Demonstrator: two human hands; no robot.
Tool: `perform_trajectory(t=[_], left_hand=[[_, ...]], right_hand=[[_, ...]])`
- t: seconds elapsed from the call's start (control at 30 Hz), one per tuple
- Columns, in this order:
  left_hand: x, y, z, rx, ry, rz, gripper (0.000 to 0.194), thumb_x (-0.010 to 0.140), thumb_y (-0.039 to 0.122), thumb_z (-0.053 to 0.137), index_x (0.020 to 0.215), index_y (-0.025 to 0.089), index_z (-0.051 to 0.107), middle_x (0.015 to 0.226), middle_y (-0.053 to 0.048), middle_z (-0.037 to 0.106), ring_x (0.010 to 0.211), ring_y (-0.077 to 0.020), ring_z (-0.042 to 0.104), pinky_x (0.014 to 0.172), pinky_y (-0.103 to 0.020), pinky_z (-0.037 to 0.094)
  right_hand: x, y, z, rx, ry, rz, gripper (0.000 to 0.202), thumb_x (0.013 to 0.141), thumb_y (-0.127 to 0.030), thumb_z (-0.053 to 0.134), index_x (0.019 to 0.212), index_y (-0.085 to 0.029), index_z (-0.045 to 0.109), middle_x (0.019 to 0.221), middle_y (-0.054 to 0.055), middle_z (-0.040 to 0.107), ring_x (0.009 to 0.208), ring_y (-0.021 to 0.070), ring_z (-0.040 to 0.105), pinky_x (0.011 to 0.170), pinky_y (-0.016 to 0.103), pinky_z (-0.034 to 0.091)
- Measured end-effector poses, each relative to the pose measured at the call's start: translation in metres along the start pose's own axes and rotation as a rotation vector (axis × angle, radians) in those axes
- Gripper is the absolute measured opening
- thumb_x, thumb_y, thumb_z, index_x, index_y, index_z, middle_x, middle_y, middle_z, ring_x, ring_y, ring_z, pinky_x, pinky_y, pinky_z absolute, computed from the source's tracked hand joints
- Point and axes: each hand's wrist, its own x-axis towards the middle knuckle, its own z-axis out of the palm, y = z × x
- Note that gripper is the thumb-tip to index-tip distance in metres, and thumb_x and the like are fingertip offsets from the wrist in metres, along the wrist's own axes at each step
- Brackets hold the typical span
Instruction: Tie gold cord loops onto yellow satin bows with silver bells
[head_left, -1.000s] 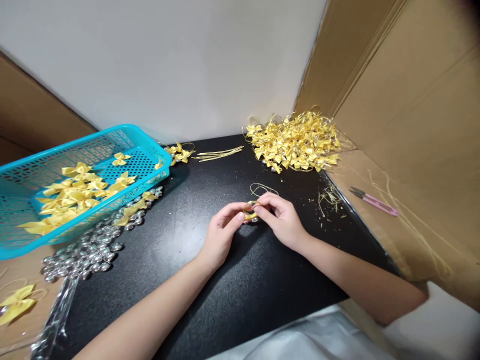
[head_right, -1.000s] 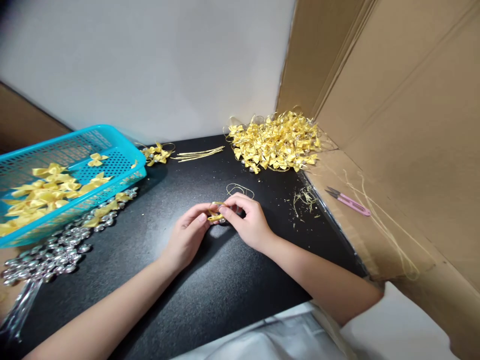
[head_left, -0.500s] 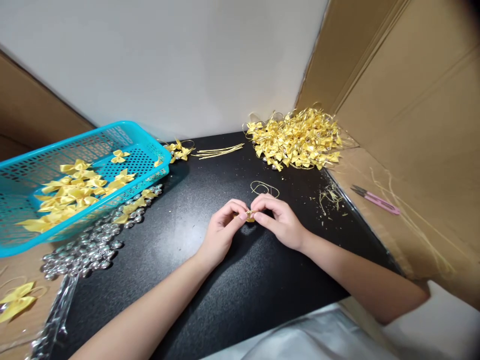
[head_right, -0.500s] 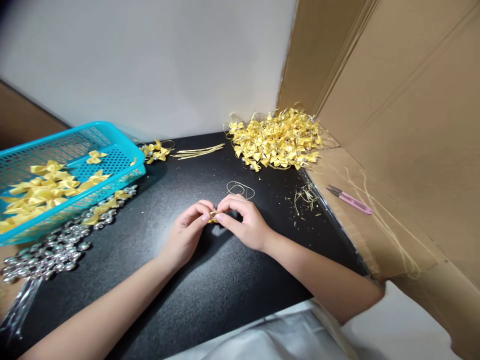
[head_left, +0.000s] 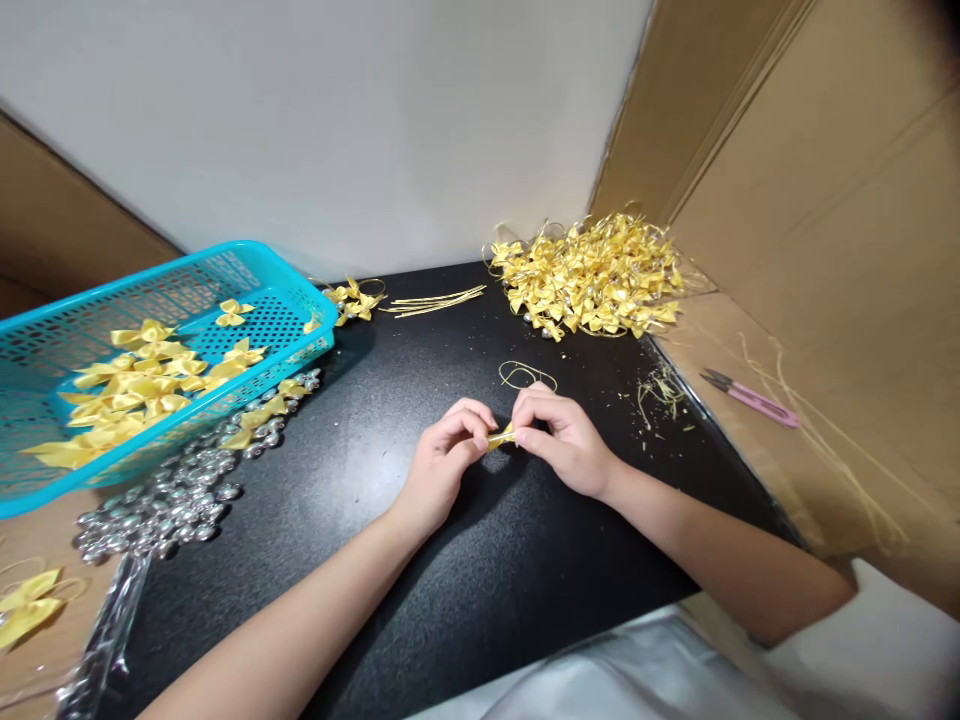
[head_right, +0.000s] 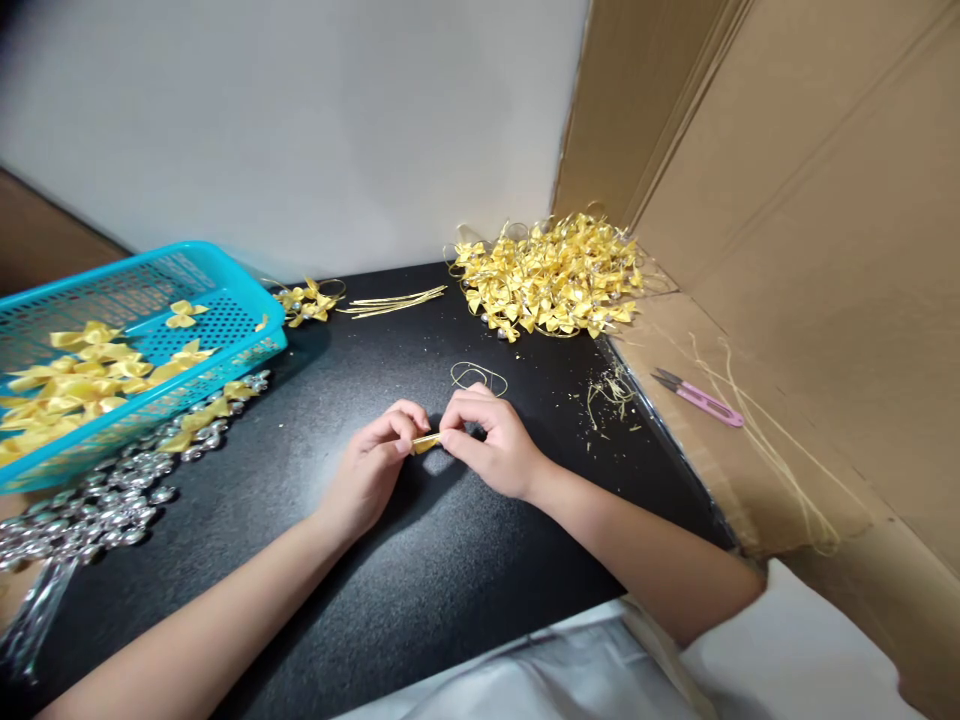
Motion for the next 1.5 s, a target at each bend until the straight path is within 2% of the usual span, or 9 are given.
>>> perform_trajectory(t=[0.27, 0.43, 0.67, 0.9, 1.03, 1.1, 1.2, 1.33, 1.5], left_hand=[[0.001, 0.012, 0.003, 0.154, -0.132, 0.050, 0.021, 0.087, 0.030, 0.058, 0.070, 0.019, 0.063, 0.085, -0.003, 0.057, 0.083, -0.0180, 0.052, 0.082, -0.032, 0.040], [0.002, 0.014, 0.004, 0.171, -0.077, 0.037, 0.022, 0.082, 0.022, 0.060, 0.060, 0.018, 0.060, 0.082, -0.002, 0.055, 0.080, -0.0166, 0.052, 0.079, -0.030, 0.040], [0.002, 0.003, -0.001, 0.082, -0.002, 0.005, 0.024, 0.082, 0.021, 0.060, 0.058, 0.019, 0.063, 0.083, -0.002, 0.054, 0.081, -0.0163, 0.051, 0.077, -0.029, 0.039], [0.002, -0.004, -0.003, 0.000, 0.003, -0.018, 0.016, 0.089, 0.031, 0.061, 0.087, 0.025, 0.075, 0.097, -0.003, 0.058, 0.092, -0.0183, 0.053, 0.085, -0.029, 0.040], [0.002, -0.008, -0.003, -0.071, 0.074, -0.072, 0.021, 0.088, 0.034, 0.064, 0.105, 0.028, 0.073, 0.104, -0.002, 0.059, 0.092, -0.0174, 0.053, 0.084, -0.028, 0.041], [0.002, -0.010, -0.002, -0.123, 0.105, -0.103, 0.019, 0.085, 0.033, 0.066, 0.102, 0.028, 0.073, 0.097, -0.001, 0.060, 0.088, -0.0161, 0.052, 0.082, -0.027, 0.041], [0.003, -0.010, -0.001, -0.185, 0.143, -0.136, 0.013, 0.082, 0.030, 0.069, 0.093, 0.026, 0.072, 0.093, 0.000, 0.060, 0.083, -0.0139, 0.052, 0.079, -0.024, 0.041], [0.005, -0.008, 0.000, -0.211, 0.165, -0.136, 0.010, 0.078, 0.028, 0.072, 0.087, 0.023, 0.072, 0.096, 0.000, 0.061, 0.084, -0.0135, 0.053, 0.076, -0.022, 0.042], [0.005, -0.006, 0.001, -0.195, 0.187, -0.130, 0.012, 0.076, 0.028, 0.071, 0.085, 0.020, 0.070, 0.095, -0.002, 0.061, 0.082, -0.0145, 0.053, 0.074, -0.024, 0.044]], right_hand=[[-0.001, -0.001, 0.005, -0.008, -0.060, -0.020, 0.023, 0.087, -0.021, 0.055, 0.065, -0.020, 0.053, 0.066, -0.001, 0.053, 0.070, 0.0154, 0.047, 0.075, 0.033, 0.036], [0.000, -0.001, 0.005, 0.061, -0.038, 0.034, 0.023, 0.082, -0.019, 0.056, 0.059, -0.020, 0.052, 0.062, -0.002, 0.050, 0.068, 0.0151, 0.045, 0.073, 0.032, 0.034], [0.005, 0.004, 0.004, 0.376, 0.061, 0.241, 0.021, 0.072, -0.018, 0.054, 0.051, -0.020, 0.052, 0.058, -0.003, 0.047, 0.060, 0.0131, 0.041, 0.064, 0.030, 0.032], [0.010, 0.000, 0.000, 0.395, 0.044, 0.324, 0.017, 0.074, -0.026, 0.060, 0.058, -0.019, 0.056, 0.061, -0.002, 0.050, 0.062, 0.0130, 0.044, 0.063, 0.028, 0.035], [0.021, -0.002, -0.024, 0.281, 0.265, 0.372, 0.015, 0.068, -0.031, 0.061, 0.059, -0.020, 0.058, 0.063, -0.002, 0.052, 0.062, 0.0125, 0.046, 0.063, 0.027, 0.037], [0.029, 0.000, -0.046, 0.193, 0.424, 0.417, 0.014, 0.065, -0.032, 0.060, 0.060, -0.020, 0.057, 0.063, -0.002, 0.052, 0.062, 0.0117, 0.045, 0.061, 0.026, 0.037], [0.045, 0.007, -0.084, 0.107, 0.546, 0.449, 0.014, 0.066, -0.034, 0.054, 0.062, -0.021, 0.053, 0.063, -0.003, 0.050, 0.058, 0.0105, 0.043, 0.056, 0.024, 0.034], [0.070, 0.023, -0.118, -0.042, 0.576, 0.497, 0.010, 0.067, -0.029, 0.053, 0.062, -0.020, 0.052, 0.061, -0.003, 0.051, 0.055, 0.0105, 0.046, 0.054, 0.024, 0.034], [0.081, 0.044, -0.126, -0.307, 0.512, 0.513, 0.005, 0.062, -0.021, 0.059, 0.059, -0.019, 0.057, 0.058, -0.002, 0.056, 0.058, 0.0141, 0.051, 0.064, 0.030, 0.042]])
